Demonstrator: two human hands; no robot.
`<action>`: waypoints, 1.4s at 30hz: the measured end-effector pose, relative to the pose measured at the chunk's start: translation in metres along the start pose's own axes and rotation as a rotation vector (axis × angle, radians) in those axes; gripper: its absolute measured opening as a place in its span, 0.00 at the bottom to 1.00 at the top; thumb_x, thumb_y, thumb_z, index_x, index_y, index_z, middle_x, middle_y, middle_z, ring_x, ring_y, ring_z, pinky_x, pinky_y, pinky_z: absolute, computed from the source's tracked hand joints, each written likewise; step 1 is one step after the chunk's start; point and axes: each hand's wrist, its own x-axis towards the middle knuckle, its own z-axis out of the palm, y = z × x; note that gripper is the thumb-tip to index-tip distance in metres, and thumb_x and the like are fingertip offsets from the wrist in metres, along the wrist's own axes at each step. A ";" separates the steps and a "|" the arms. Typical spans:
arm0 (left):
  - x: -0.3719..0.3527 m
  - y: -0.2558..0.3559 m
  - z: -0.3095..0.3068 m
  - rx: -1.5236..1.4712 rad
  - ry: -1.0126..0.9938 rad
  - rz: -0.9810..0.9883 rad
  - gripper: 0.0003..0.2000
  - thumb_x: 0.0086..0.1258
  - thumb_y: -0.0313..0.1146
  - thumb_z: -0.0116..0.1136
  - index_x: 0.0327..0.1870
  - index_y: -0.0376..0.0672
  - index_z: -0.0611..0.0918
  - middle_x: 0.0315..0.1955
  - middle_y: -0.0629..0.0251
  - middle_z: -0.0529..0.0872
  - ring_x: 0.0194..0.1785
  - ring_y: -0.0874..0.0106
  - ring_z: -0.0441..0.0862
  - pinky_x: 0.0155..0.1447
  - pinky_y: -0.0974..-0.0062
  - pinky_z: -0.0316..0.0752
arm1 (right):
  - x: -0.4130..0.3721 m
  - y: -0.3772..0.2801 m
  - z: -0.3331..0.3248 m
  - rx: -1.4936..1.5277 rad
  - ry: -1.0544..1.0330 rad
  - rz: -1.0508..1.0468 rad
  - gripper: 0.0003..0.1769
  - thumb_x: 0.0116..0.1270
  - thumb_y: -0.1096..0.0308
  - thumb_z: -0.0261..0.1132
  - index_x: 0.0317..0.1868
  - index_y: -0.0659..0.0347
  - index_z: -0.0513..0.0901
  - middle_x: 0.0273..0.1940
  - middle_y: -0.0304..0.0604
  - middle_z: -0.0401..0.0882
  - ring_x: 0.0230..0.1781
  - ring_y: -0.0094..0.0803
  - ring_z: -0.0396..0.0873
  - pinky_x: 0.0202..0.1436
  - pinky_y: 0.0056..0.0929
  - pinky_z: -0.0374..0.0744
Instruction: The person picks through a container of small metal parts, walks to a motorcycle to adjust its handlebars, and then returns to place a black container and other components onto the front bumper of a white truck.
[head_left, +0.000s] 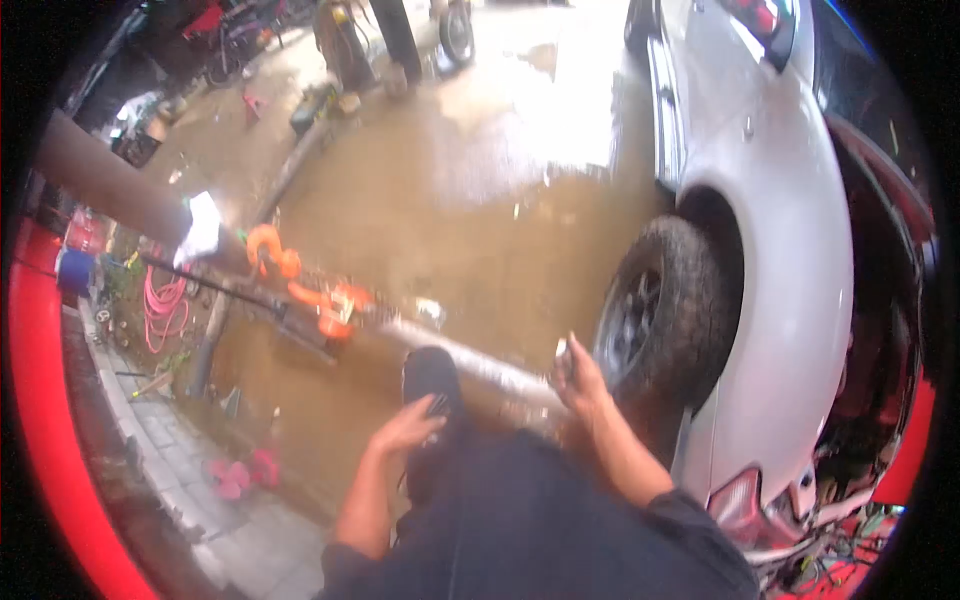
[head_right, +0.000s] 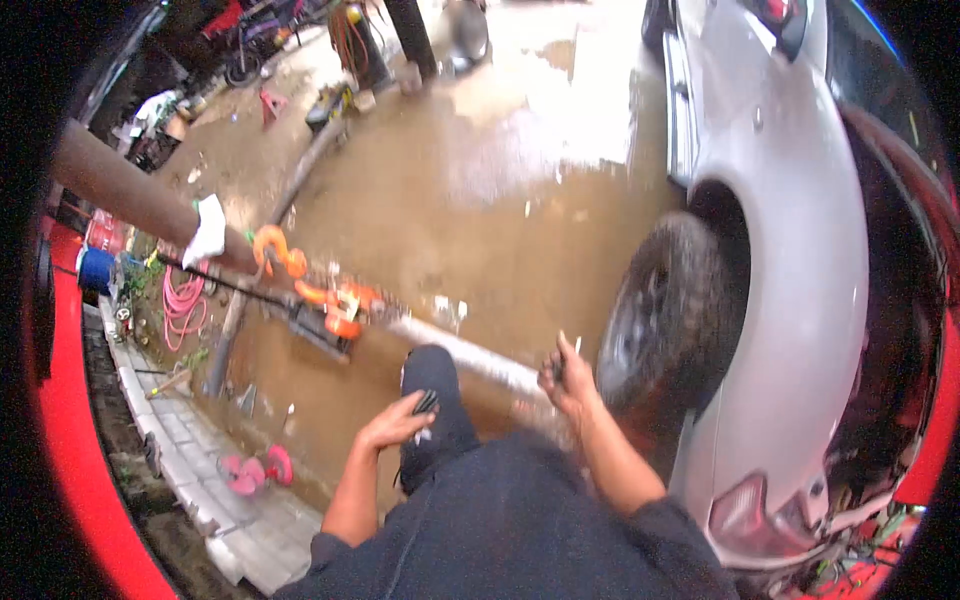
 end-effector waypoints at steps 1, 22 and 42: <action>0.020 -0.027 -0.006 -0.029 0.132 0.117 0.11 0.69 0.34 0.57 0.48 0.39 0.76 0.38 0.68 0.79 0.41 0.77 0.74 0.46 0.76 0.72 | 0.022 -0.008 -0.006 0.013 -0.016 0.012 0.21 0.70 0.50 0.59 0.25 0.53 0.68 0.20 0.39 0.67 0.19 0.29 0.65 0.19 0.25 0.61; 0.390 0.264 -0.276 -0.059 -0.229 0.285 0.22 0.70 0.46 0.54 0.58 0.40 0.71 0.37 0.58 0.79 0.39 0.73 0.77 0.40 0.76 0.75 | 0.196 -0.155 0.127 0.016 0.246 0.040 0.24 0.71 0.45 0.54 0.23 0.51 0.68 0.19 0.38 0.66 0.21 0.30 0.65 0.22 0.25 0.62; 0.611 0.036 -0.602 0.072 0.372 -0.601 0.23 0.71 0.50 0.51 0.21 0.41 0.74 0.13 0.64 0.72 0.14 0.68 0.69 0.19 0.63 0.63 | 0.569 -0.426 0.340 -0.214 0.062 0.122 0.24 0.73 0.47 0.55 0.21 0.50 0.65 0.16 0.34 0.63 0.15 0.23 0.59 0.17 0.21 0.56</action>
